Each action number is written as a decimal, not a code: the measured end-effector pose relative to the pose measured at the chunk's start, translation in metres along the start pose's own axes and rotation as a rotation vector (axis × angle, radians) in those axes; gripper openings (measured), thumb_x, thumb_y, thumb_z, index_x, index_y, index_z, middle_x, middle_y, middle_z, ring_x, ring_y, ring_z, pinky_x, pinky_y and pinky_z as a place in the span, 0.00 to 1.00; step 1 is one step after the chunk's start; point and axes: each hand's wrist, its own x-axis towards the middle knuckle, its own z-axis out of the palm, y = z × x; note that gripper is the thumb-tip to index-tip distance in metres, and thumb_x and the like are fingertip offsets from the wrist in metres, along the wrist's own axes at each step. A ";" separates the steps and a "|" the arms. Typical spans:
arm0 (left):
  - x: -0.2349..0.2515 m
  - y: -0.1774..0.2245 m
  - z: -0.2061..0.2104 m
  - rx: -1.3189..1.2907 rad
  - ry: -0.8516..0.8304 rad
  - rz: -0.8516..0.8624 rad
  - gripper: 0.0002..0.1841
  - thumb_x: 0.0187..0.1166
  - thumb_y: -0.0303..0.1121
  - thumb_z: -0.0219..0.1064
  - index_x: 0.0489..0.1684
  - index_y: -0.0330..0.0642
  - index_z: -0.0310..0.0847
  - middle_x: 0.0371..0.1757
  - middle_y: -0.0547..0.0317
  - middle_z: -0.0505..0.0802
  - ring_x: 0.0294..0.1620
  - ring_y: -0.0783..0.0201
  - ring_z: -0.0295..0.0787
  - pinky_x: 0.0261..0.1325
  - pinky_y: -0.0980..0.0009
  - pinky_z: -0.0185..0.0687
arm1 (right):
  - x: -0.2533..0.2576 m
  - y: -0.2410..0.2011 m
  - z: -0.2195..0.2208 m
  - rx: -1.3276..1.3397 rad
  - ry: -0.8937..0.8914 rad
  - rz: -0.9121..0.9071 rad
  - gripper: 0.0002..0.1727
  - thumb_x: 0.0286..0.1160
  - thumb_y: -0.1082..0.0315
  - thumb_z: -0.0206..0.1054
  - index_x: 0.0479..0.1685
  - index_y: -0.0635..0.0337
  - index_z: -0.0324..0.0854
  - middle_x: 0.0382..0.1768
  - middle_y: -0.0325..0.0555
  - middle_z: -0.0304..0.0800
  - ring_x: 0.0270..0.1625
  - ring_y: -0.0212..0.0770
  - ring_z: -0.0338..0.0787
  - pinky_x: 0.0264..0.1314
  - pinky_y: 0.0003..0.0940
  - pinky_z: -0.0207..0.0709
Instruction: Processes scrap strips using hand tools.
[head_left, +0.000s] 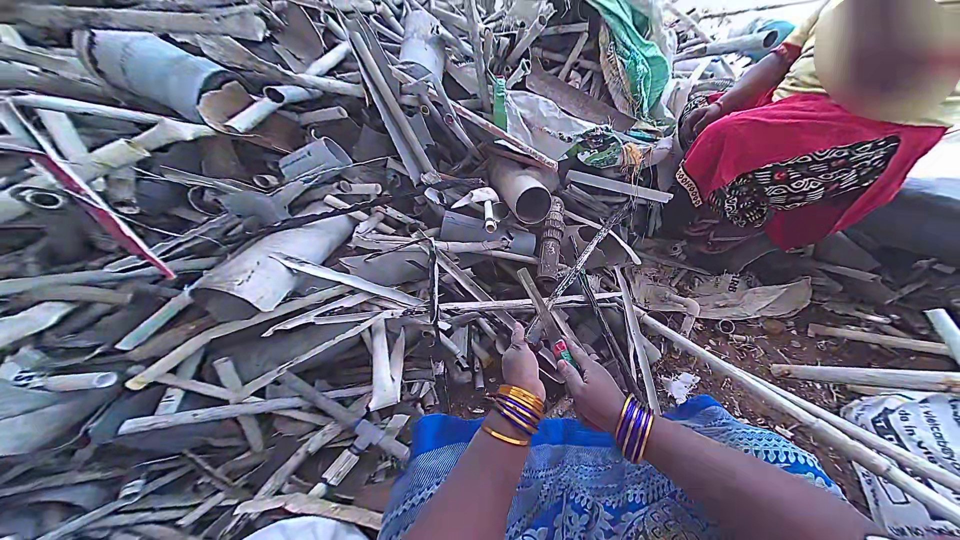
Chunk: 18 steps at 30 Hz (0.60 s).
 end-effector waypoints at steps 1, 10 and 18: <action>0.002 0.002 -0.001 -0.014 0.015 -0.021 0.30 0.96 0.49 0.46 0.75 0.27 0.71 0.72 0.34 0.78 0.69 0.47 0.74 0.71 0.47 0.67 | -0.006 0.001 0.005 -0.011 -0.034 -0.014 0.32 0.96 0.59 0.45 0.96 0.54 0.44 0.49 0.59 0.83 0.30 0.45 0.81 0.37 0.42 0.78; 0.005 0.002 -0.001 -0.018 0.026 -0.013 0.28 0.95 0.49 0.47 0.59 0.27 0.77 0.51 0.43 0.81 0.51 0.54 0.76 0.56 0.57 0.72 | -0.009 0.002 0.010 0.016 -0.015 -0.013 0.32 0.95 0.60 0.44 0.95 0.56 0.45 0.40 0.53 0.82 0.22 0.40 0.77 0.29 0.37 0.77; 0.001 0.000 -0.002 -0.052 -0.011 -0.027 0.28 0.96 0.48 0.45 0.63 0.29 0.77 0.60 0.42 0.85 0.59 0.55 0.79 0.61 0.57 0.72 | -0.005 0.004 0.014 0.035 0.034 -0.028 0.32 0.95 0.61 0.44 0.96 0.56 0.44 0.41 0.53 0.82 0.24 0.40 0.77 0.31 0.38 0.77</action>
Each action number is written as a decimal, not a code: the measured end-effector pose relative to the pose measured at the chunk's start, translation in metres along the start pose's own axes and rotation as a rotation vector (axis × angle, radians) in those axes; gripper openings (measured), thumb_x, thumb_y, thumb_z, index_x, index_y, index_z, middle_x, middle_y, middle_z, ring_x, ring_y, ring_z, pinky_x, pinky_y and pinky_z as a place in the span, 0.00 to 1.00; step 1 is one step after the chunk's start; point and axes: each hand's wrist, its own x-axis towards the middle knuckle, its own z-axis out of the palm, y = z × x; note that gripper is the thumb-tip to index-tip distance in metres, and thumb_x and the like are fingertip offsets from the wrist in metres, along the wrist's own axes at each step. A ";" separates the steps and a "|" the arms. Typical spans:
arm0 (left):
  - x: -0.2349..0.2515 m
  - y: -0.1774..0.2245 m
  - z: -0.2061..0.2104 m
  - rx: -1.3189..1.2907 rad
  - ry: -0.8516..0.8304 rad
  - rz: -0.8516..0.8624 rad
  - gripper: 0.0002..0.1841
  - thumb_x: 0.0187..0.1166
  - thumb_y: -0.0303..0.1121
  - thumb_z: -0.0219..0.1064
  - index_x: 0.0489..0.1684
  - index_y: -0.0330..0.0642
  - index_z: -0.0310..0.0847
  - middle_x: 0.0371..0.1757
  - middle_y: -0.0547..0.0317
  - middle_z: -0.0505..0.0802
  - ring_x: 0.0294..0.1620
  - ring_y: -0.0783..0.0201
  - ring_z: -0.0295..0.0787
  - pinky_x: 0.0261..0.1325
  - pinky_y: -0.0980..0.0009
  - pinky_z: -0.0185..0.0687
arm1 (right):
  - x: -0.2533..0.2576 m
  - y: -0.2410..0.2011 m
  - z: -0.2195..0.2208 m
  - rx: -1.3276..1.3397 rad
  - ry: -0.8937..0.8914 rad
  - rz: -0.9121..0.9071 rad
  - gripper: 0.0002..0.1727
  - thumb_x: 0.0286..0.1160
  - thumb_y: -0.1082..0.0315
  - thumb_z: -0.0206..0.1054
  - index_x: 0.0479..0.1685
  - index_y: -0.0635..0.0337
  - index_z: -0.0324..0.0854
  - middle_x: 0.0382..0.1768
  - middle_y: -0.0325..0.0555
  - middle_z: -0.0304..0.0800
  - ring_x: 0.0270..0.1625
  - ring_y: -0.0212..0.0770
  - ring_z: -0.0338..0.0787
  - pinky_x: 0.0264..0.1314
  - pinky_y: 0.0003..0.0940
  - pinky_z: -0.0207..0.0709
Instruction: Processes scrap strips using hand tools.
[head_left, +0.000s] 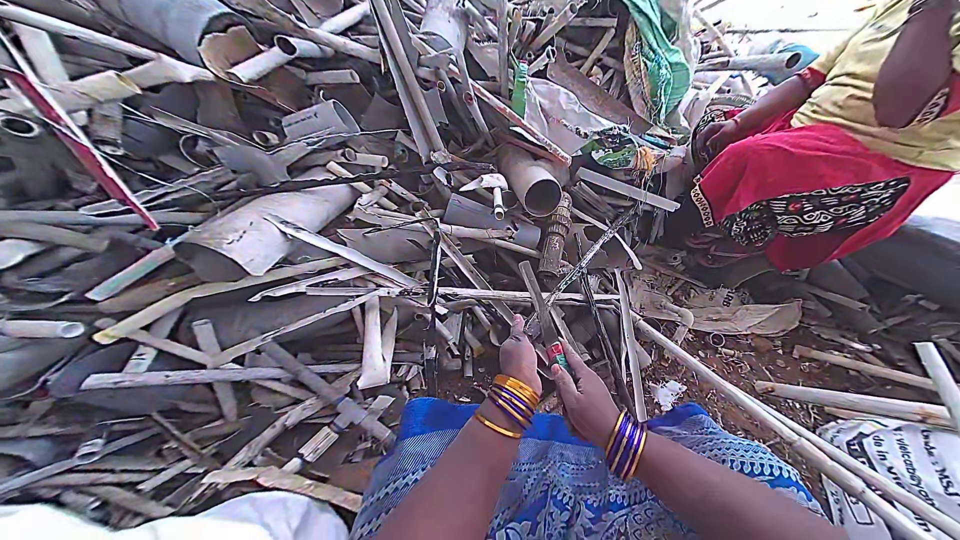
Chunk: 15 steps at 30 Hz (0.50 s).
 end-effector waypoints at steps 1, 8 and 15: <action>0.002 0.002 -0.002 -0.006 0.001 -0.008 0.28 0.96 0.49 0.45 0.67 0.29 0.76 0.65 0.41 0.83 0.63 0.54 0.78 0.65 0.55 0.71 | -0.003 -0.001 0.001 -0.029 -0.024 -0.017 0.32 0.95 0.61 0.44 0.96 0.57 0.45 0.40 0.53 0.82 0.24 0.40 0.78 0.31 0.38 0.78; 0.005 0.001 -0.004 0.015 -0.047 0.066 0.27 0.96 0.46 0.46 0.67 0.27 0.76 0.62 0.39 0.84 0.62 0.53 0.80 0.65 0.57 0.74 | -0.001 -0.006 -0.006 -0.012 -0.007 -0.001 0.32 0.96 0.60 0.45 0.96 0.56 0.45 0.40 0.53 0.81 0.23 0.39 0.77 0.29 0.36 0.76; 0.001 0.001 -0.004 0.025 -0.118 0.162 0.26 0.96 0.41 0.46 0.71 0.24 0.75 0.71 0.35 0.83 0.71 0.53 0.79 0.75 0.59 0.71 | 0.004 -0.004 -0.012 0.019 0.031 0.012 0.32 0.96 0.60 0.44 0.96 0.53 0.44 0.41 0.53 0.81 0.23 0.39 0.77 0.29 0.37 0.76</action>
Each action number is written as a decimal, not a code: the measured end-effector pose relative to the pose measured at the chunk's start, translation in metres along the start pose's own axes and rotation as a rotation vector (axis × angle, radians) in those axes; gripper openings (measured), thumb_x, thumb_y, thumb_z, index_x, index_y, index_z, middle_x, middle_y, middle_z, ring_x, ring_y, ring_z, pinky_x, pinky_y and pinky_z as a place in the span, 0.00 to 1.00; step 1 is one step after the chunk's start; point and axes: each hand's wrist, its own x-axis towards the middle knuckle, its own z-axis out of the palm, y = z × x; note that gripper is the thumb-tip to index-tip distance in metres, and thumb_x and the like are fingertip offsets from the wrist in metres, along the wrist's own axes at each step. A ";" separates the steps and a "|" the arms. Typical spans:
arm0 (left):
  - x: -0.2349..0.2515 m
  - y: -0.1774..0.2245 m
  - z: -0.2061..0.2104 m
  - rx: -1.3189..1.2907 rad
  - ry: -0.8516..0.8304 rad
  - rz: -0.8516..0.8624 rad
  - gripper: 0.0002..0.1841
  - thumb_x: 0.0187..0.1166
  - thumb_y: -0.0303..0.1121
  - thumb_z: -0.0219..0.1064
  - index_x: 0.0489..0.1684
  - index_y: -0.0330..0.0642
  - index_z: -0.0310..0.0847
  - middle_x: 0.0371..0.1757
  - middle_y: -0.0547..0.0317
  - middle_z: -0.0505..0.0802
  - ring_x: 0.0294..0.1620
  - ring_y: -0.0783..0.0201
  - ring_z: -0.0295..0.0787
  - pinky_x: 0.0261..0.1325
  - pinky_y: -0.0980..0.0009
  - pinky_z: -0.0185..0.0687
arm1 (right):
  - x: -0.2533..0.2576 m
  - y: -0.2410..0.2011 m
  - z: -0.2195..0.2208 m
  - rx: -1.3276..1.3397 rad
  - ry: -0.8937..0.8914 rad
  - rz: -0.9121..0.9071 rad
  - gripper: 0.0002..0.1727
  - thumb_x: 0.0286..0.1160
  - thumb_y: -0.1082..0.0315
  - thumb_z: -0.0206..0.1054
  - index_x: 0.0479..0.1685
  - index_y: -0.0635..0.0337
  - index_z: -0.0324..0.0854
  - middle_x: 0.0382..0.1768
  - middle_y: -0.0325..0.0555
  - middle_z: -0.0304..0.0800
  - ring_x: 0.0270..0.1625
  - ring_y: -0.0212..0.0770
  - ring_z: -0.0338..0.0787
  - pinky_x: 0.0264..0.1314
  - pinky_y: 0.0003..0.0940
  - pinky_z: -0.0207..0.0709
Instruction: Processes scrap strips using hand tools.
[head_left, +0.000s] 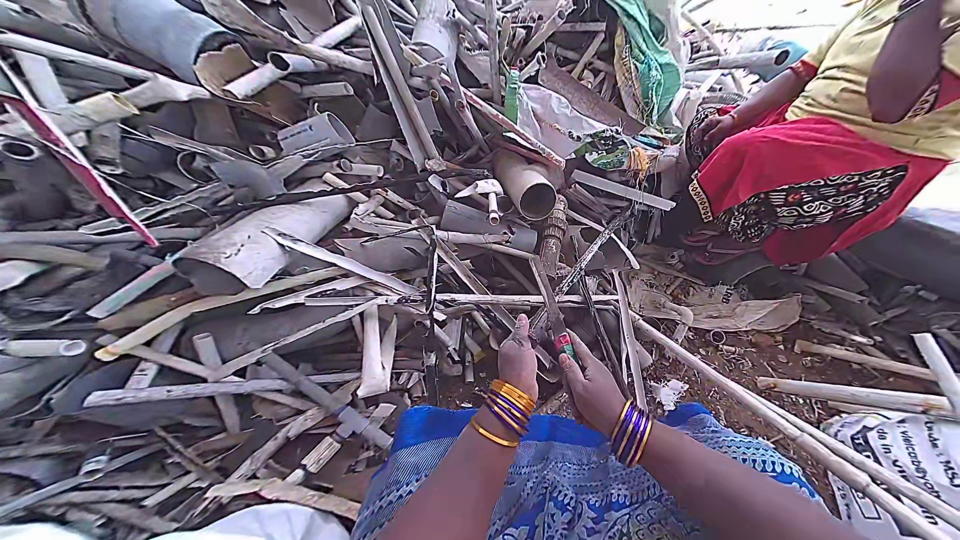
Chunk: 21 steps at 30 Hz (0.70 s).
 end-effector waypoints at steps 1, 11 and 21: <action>0.003 0.000 -0.002 -0.003 0.015 -0.005 0.26 0.96 0.42 0.46 0.73 0.25 0.73 0.73 0.35 0.81 0.73 0.52 0.77 0.77 0.58 0.69 | -0.007 0.000 0.005 0.001 -0.043 -0.013 0.32 0.95 0.60 0.44 0.96 0.53 0.44 0.39 0.52 0.81 0.22 0.39 0.76 0.28 0.37 0.76; 0.005 -0.002 -0.002 -0.076 0.039 -0.048 0.26 0.96 0.45 0.46 0.71 0.28 0.74 0.66 0.40 0.84 0.65 0.56 0.80 0.69 0.60 0.73 | -0.010 0.002 0.005 0.018 -0.089 -0.025 0.32 0.95 0.59 0.44 0.96 0.54 0.45 0.38 0.52 0.81 0.21 0.39 0.76 0.26 0.36 0.76; -0.004 0.002 0.001 -0.025 0.017 -0.022 0.25 0.96 0.44 0.46 0.67 0.27 0.77 0.61 0.42 0.85 0.59 0.59 0.80 0.63 0.62 0.74 | 0.001 -0.001 -0.001 0.083 0.019 0.007 0.31 0.96 0.60 0.45 0.96 0.53 0.46 0.32 0.47 0.78 0.18 0.36 0.74 0.22 0.33 0.74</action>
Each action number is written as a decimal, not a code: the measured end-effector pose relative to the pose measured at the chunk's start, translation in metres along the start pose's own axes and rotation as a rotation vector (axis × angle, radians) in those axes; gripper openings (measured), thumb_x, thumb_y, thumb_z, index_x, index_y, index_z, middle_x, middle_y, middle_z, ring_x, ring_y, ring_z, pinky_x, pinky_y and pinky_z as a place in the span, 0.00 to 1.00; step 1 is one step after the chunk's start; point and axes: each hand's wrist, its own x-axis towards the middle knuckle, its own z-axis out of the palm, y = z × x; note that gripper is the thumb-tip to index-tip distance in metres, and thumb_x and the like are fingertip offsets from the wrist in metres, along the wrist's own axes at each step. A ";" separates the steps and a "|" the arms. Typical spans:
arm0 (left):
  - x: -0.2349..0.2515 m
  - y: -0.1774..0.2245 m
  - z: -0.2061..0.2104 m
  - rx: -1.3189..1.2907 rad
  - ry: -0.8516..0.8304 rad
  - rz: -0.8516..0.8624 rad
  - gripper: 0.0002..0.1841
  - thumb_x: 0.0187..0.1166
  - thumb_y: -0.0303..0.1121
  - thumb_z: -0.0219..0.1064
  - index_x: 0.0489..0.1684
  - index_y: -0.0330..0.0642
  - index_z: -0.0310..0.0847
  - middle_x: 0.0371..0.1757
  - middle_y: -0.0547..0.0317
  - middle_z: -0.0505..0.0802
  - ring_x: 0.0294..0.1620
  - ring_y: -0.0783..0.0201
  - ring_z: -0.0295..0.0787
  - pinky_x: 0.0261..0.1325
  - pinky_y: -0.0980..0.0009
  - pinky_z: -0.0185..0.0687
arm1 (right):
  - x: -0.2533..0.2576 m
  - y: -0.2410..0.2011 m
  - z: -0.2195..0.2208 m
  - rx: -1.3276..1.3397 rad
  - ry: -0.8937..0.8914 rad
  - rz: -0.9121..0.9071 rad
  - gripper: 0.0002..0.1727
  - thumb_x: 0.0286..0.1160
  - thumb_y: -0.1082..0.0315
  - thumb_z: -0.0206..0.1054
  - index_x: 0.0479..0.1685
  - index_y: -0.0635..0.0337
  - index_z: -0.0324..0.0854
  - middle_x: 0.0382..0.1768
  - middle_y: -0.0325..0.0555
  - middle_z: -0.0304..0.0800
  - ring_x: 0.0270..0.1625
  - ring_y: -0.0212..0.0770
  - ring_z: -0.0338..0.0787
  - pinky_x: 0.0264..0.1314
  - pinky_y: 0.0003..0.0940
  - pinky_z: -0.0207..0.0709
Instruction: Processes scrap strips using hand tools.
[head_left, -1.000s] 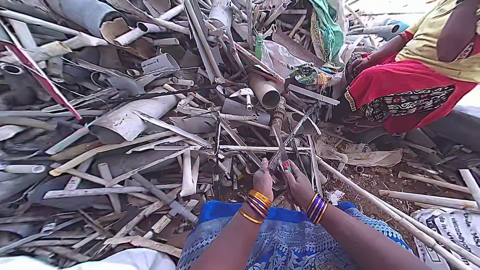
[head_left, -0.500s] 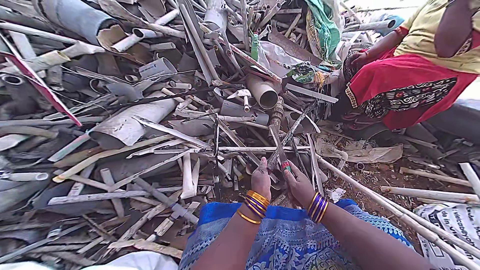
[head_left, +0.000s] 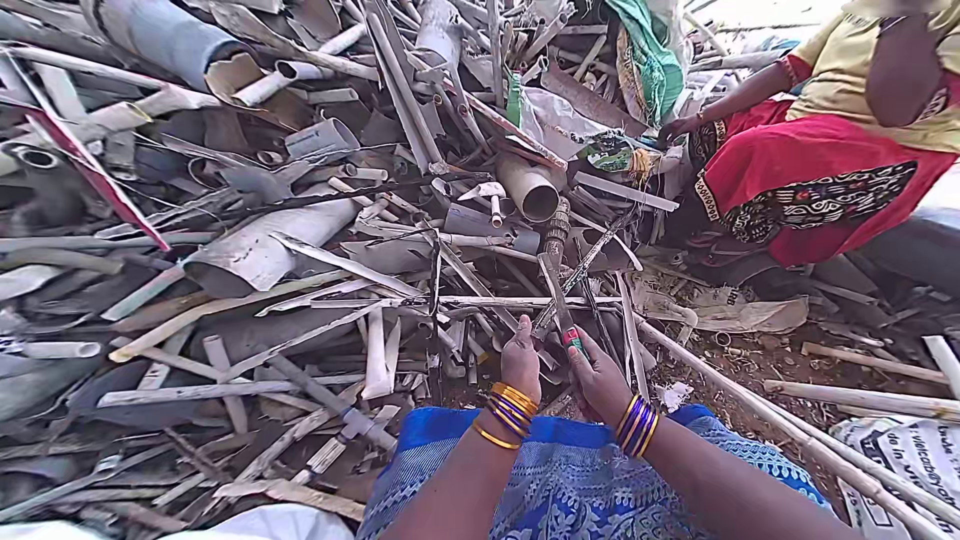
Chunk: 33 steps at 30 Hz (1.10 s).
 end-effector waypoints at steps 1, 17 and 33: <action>-0.001 0.000 0.001 0.000 -0.002 0.003 0.25 0.96 0.43 0.46 0.68 0.26 0.76 0.62 0.40 0.85 0.60 0.58 0.81 0.65 0.61 0.75 | 0.000 -0.001 0.000 0.000 0.007 -0.001 0.31 0.96 0.60 0.45 0.96 0.54 0.45 0.34 0.48 0.79 0.19 0.36 0.74 0.24 0.33 0.74; 0.002 0.002 0.001 -0.003 -0.020 0.063 0.24 0.96 0.40 0.47 0.65 0.22 0.77 0.61 0.37 0.86 0.60 0.57 0.81 0.67 0.61 0.73 | -0.010 0.000 0.006 0.052 -0.020 0.005 0.32 0.96 0.60 0.45 0.96 0.54 0.44 0.31 0.46 0.77 0.17 0.35 0.73 0.21 0.32 0.74; 0.003 0.000 -0.001 -0.006 -0.020 0.060 0.25 0.96 0.41 0.46 0.69 0.24 0.76 0.69 0.36 0.84 0.69 0.55 0.79 0.75 0.58 0.70 | -0.008 0.002 0.007 0.006 -0.039 -0.010 0.32 0.96 0.59 0.44 0.96 0.54 0.44 0.31 0.48 0.78 0.19 0.38 0.75 0.24 0.35 0.76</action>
